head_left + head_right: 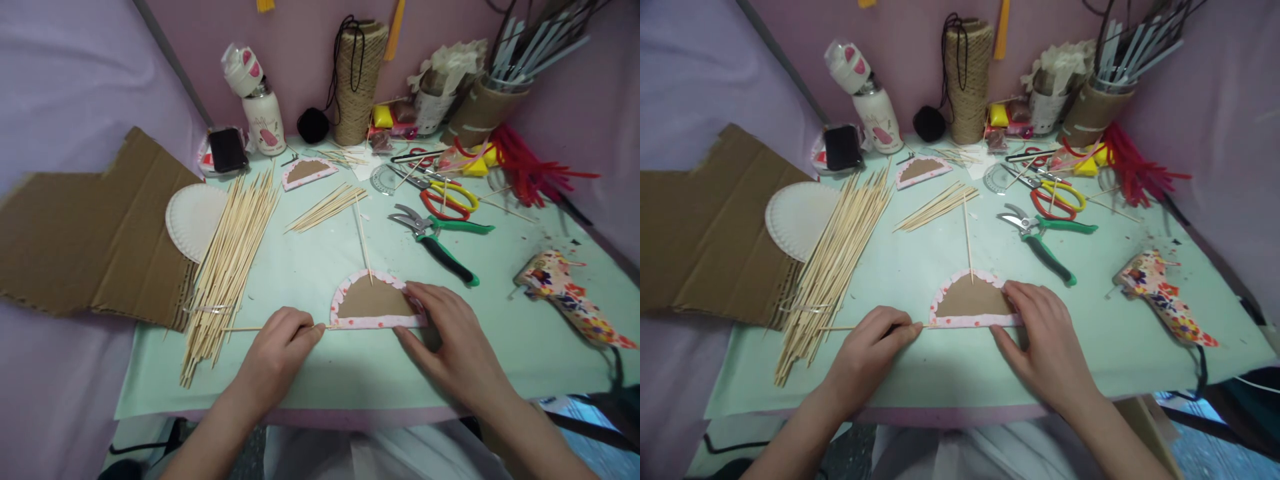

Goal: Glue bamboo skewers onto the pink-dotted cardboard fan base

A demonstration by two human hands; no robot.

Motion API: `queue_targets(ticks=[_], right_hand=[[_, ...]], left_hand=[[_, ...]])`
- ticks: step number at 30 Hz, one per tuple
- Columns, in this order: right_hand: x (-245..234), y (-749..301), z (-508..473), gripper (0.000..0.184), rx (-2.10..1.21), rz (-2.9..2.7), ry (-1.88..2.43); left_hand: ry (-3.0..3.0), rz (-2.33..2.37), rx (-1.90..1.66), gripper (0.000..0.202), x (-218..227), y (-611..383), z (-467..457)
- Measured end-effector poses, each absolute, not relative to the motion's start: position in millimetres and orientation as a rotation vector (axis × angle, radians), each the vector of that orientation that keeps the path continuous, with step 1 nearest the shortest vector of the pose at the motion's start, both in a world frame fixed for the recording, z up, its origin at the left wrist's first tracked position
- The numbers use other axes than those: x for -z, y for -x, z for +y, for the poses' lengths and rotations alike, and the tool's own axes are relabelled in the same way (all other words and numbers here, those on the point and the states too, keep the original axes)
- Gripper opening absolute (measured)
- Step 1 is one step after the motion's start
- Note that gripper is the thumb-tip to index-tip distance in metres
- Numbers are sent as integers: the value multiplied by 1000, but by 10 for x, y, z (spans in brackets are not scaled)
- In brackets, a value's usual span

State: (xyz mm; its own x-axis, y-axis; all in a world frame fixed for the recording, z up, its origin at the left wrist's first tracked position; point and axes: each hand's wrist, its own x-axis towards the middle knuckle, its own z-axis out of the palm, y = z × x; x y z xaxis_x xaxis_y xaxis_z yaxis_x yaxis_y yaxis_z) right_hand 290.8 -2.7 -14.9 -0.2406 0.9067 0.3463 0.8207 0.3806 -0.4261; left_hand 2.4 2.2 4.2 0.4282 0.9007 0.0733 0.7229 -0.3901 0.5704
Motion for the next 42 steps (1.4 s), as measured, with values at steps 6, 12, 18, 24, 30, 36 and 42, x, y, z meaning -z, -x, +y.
queue_targets(ticks=[6, 12, 18, 24, 30, 36, 42], right_hand=[[153, -2914, -26, 52, -212, -2104, 1483], [148, -2912, -24, 53, -205, -2115, 1479], [148, -2902, -22, 52, -198, -2114, 1472], [147, -2903, -24, 50, -189, -2119, 1468], [150, -2899, -17, 51, -207, -2109, 1481], [144, -2898, -23, 52, -209, -2108, 1479], [150, -2905, -30, 52, -210, -2109, 1480]], left_hand=[[-2197, 1380, -544, 19, -25, -19, 28], [-2190, 1403, -551, 18, -32, -29, 26], [-2291, 1349, -506, 21, -60, -31, 35], [-2317, 1331, -504, 21, -39, -23, 33], [-2251, 1367, -521, 21, -23, -24, 26], [-2253, 1365, -517, 21, -24, -27, 31], [-2218, 1380, -527, 19, -17, -28, 33]])
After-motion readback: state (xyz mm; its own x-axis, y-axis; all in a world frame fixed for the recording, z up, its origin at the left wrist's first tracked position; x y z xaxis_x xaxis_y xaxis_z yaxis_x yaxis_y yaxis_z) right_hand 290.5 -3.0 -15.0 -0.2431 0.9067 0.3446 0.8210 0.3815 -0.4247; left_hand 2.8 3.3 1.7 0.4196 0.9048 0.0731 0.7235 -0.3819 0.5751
